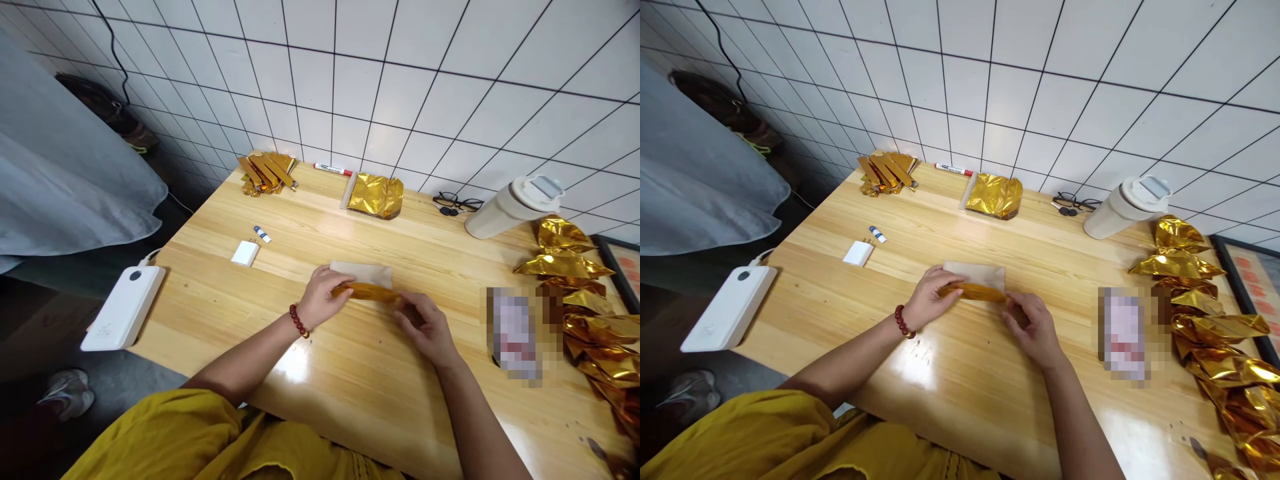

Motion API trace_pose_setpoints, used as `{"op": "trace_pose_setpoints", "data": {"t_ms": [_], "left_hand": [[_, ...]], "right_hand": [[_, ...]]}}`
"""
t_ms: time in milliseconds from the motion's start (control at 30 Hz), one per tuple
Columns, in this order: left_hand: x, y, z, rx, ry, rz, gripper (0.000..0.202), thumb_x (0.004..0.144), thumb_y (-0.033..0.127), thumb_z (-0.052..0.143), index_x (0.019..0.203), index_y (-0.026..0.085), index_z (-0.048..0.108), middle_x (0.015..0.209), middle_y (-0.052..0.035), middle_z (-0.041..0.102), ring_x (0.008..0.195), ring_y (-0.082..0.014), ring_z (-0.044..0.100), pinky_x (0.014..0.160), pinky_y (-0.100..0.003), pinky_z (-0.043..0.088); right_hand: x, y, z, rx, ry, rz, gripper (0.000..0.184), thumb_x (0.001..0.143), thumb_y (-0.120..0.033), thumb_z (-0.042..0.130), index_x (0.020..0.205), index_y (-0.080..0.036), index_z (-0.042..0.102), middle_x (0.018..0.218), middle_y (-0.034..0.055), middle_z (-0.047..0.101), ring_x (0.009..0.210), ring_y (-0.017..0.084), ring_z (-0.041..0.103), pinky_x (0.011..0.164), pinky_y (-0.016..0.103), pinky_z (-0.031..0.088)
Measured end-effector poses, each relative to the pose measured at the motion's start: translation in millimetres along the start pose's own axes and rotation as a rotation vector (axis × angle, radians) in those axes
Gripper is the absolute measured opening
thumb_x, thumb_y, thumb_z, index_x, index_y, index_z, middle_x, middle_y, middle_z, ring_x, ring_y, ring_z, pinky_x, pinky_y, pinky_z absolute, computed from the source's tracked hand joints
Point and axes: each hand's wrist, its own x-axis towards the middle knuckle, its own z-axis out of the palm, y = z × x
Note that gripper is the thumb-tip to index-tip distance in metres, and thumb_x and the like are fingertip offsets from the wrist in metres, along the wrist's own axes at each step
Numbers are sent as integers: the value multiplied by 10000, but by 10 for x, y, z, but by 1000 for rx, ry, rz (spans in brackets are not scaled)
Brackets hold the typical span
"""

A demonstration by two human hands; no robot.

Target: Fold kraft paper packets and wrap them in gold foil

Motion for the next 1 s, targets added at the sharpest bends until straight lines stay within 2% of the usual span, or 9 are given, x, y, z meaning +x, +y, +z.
{"op": "trace_pose_setpoints", "data": {"t_ms": [67, 133, 300, 433, 533, 600, 733, 1000], "left_hand": [[-1, 7, -7, -70, -48, 32, 162, 858, 295, 604, 960, 209, 697, 896, -39, 759, 812, -165, 682, 1014, -437, 419], [-8, 16, -8, -115, -98, 67, 170, 851, 306, 614, 960, 204, 695, 892, -40, 758, 819, -160, 686, 1021, -424, 415], [-21, 24, 18, -67, -181, 55, 230, 843, 313, 619, 1033, 207, 691, 955, -60, 750, 876, -176, 678, 1059, -463, 385], [-22, 1, 43, -33, -136, 125, 325, 817, 290, 642, 1127, 197, 658, 996, -79, 735, 1019, -224, 638, 1004, -463, 444], [-29, -33, 60, -4, -67, 143, 358, 794, 232, 650, 1151, 202, 647, 1046, -80, 727, 1123, -254, 596, 997, -476, 455], [-34, -51, 70, 7, -28, 121, 307, 796, 203, 640, 1101, 219, 672, 1022, -67, 732, 1112, -252, 602, 984, -471, 470], [-35, -52, 79, 7, -25, 97, 216, 804, 167, 621, 984, 247, 713, 944, -34, 746, 1074, -239, 624, 968, -454, 487], [-33, -24, 65, 43, -36, 88, 336, 695, 69, 584, 958, 242, 703, 936, -11, 747, 1071, -241, 626, 988, -460, 464]], "right_hand": [[10, -22, -14, 2, -18, -7, 491, 839, -358, 686, 1297, -273, 532, 1061, 82, 657, 966, 245, 628, 841, 419, 536], [16, -34, -28, 14, -28, -12, 499, 818, -372, 713, 1278, -277, 544, 1075, 84, 644, 970, 246, 617, 831, 418, 537], [15, -18, -13, 0, 14, -25, 203, 830, -350, 704, 1016, -274, 675, 964, 60, 618, 880, 220, 608, 742, 382, 537], [21, 9, 35, -59, -25, -36, 120, 867, -300, 659, 978, -270, 694, 945, 57, 624, 862, 215, 606, 736, 387, 521], [30, 13, 55, -106, -33, -35, 151, 881, -290, 639, 1025, -273, 680, 953, 56, 640, 875, 222, 608, 752, 396, 510], [34, 10, 57, -124, -36, -24, 217, 880, -295, 639, 1095, -271, 655, 976, 58, 647, 897, 229, 609, 776, 402, 508], [33, 14, 54, -129, -35, -16, 301, 875, -294, 645, 1173, -269, 609, 1012, 60, 650, 932, 232, 608, 803, 401, 508], [31, 25, 53, -53, -19, 18, 118, 881, -257, 611, 999, -263, 625, 1019, 57, 647, 938, 221, 616, 805, 382, 514]]}}
